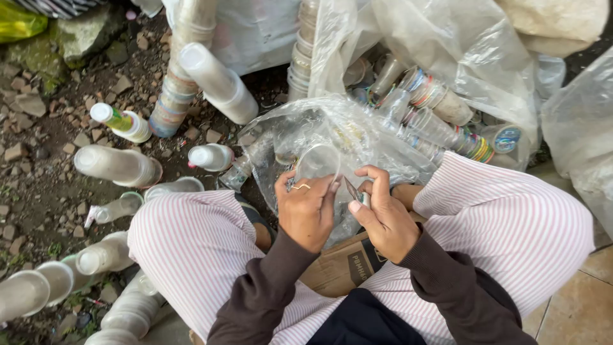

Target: The person sits cross-legged on the ground and uses a knife to cut the rims off plastic cups. They hold each cup with one hand and carefully slice around the edge with the other, then place the trimmed cups into a plastic bag.

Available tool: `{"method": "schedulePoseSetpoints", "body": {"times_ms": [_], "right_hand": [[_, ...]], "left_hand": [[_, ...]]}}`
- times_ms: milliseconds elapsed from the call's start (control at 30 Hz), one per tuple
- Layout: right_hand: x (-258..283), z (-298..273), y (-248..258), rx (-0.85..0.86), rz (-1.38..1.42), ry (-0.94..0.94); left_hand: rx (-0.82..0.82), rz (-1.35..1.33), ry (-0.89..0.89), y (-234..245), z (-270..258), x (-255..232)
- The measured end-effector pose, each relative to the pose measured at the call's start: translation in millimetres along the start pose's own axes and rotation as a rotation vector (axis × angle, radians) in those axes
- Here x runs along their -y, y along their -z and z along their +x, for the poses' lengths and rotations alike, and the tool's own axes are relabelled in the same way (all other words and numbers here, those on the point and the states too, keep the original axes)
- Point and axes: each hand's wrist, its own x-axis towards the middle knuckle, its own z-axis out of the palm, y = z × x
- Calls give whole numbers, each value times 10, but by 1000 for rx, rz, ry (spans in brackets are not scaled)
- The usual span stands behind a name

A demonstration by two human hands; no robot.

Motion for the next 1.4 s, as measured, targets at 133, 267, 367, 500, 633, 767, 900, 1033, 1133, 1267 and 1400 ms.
{"method": "schedulePoseSetpoints", "body": {"times_ms": [133,267,367,500,633,767,900,1033,1133,1267,1400], "right_hand": [[-142,161,-159,-4,-33,36],[-198,204,-239,15,-45,43],[-46,283,-241,64,-117,43],[-18,338,-274,103,-166,26],[-233,359,-352,102,-189,33],[-247,377,-396,63,-331,83],[-266,395,-433,26,-362,118],[-321,409,-470,19,-373,112],[-243,434,-471,27,-355,96],[-218,452,-526,30,-354,47],[-177,466,-579,31,-332,-45]], "left_hand": [[-9,22,58,-71,-80,124],[4,87,78,-68,-100,148],[21,94,117,-89,-156,257],[43,88,157,-35,-136,275],[69,55,175,-36,-162,330],[82,70,177,-34,-147,291],[77,68,164,-28,-137,266],[62,72,171,-40,-151,261],[56,108,167,-87,-226,314],[45,163,161,-162,-296,387],[49,213,152,-207,-341,447]]}}
